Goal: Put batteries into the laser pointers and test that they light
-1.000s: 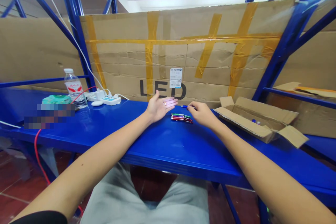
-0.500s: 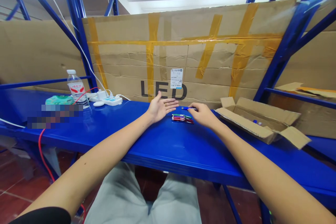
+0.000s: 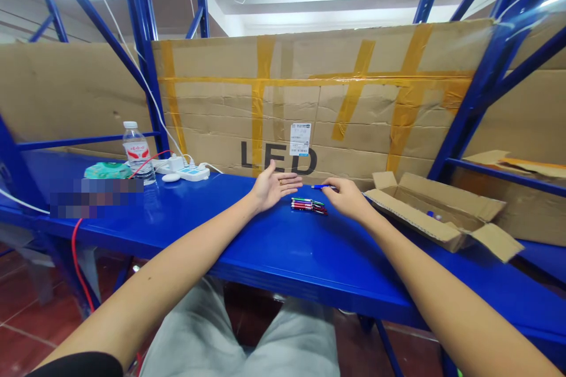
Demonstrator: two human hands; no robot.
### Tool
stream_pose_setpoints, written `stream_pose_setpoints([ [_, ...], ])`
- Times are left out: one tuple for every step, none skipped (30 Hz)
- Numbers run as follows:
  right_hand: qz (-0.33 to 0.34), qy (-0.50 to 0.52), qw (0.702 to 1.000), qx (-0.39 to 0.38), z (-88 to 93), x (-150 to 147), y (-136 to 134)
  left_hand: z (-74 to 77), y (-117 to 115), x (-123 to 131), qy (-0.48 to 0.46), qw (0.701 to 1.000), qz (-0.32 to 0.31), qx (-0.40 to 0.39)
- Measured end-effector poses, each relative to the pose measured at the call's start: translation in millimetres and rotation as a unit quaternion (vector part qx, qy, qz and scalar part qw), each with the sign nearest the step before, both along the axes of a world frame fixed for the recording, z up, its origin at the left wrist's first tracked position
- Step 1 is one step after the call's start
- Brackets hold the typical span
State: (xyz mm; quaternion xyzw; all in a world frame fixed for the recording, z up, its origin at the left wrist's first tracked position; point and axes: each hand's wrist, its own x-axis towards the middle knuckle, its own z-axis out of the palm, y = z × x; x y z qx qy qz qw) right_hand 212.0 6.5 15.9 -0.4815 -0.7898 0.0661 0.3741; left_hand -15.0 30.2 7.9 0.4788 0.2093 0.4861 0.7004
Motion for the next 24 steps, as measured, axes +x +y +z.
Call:
stream_pose_setpoints([
  [-0.001,-0.001,1.0,-0.001,0.1,-0.3,-0.4,-0.3,0.2,-0.1,0.0,1.0,0.001,-0.002],
  [-0.002,-0.002,1.0,0.0,0.1,-0.5,-0.7,-0.7,0.5,-0.3,0.0,1.0,0.002,-0.003],
  [-0.004,-0.003,1.0,0.003,0.2,-0.7,-1.2,-1.0,1.0,-0.6,-0.001,1.0,0.002,-0.004],
  [-0.006,-0.004,1.0,0.006,0.2,-0.7,-1.6,-1.2,1.5,-1.0,-0.003,1.0,0.0,-0.005],
  [-0.01,-0.004,1.0,0.01,0.5,-0.5,-2.1,-1.4,2.0,-1.4,-0.004,1.0,-0.001,-0.004],
  [-0.015,-0.003,1.0,0.012,0.8,-0.2,-2.5,-1.5,2.5,-1.8,-0.005,1.0,-0.002,-0.004],
  [-0.018,-0.001,1.0,0.014,1.3,0.3,-3.0,-1.5,2.9,-2.1,-0.006,1.0,-0.002,-0.004],
  [-0.019,0.001,1.0,0.013,1.9,0.8,-3.3,-1.4,3.1,-2.3,-0.004,1.0,-0.001,-0.004],
  [-0.019,0.002,1.0,0.012,2.4,1.4,-3.5,-1.3,3.2,-2.3,-0.002,1.0,0.001,-0.004],
  [-0.019,0.0,1.0,0.013,2.9,2.0,-3.5,-1.1,2.9,-2.1,0.002,1.0,0.002,-0.005],
  [-0.019,-0.003,1.0,0.016,3.2,2.6,-3.4,-0.9,2.5,-1.7,0.005,1.0,0.004,-0.005],
  [-0.019,-0.006,1.0,0.019,3.3,2.9,-3.1,-0.7,1.9,-1.1,0.007,1.0,0.006,-0.004],
  [-0.018,-0.009,1.0,0.02,3.3,3.1,-2.7,-0.6,1.2,-0.4,0.009,1.0,0.008,-0.004],
  [-0.019,-0.011,1.0,0.021,3.0,3.1,-2.3,-0.7,0.6,0.3,0.012,1.0,0.01,-0.004],
  [-0.019,-0.012,1.0,0.019,2.6,2.8,-1.9,-0.8,0.2,1.0,0.015,1.0,0.01,-0.004],
  [-0.019,-0.014,1.0,0.017,2.1,2.5,-1.6,-0.9,0.0,1.6,0.019,1.0,0.008,-0.003],
  [-0.021,-0.016,1.0,0.015,1.5,2.0,-1.4,-1.2,0.1,2.0,0.023,1.0,0.006,-0.002],
  [-0.022,-0.02,0.999,0.014,0.9,1.5,-1.2,-1.4,0.5,2.4,0.027,1.0,0.002,-0.001],
  [-0.024,-0.024,0.999,0.013,0.3,1.1,-1.2,-1.6,1.0,2.5,0.03,1.0,0.001,0.0],
  [-0.025,-0.029,0.999,0.013,-0.1,0.7,-1.2,-1.7,1.5,2.6,0.032,1.0,0.0,0.002],
  [-0.027,-0.033,0.999,0.013,-0.5,0.5,-1.4,-1.7,1.9,2.5,0.032,0.999,0.0,0.003],
  [-0.029,-0.036,0.999,0.013,-0.6,0.3,-1.7,-1.7,2.2,2.4,0.032,0.999,0.002,0.004],
  [-0.031,-0.038,0.999,0.014,-0.5,0.1,-2.1,-1.5,2.4,2.2,0.031,1.0,0.004,0.004],
  [-0.033,-0.04,0.999,0.014,-0.3,0.0,-2.6,-1.3,2.3,2.0,0.029,1.0,0.006,0.004],
])
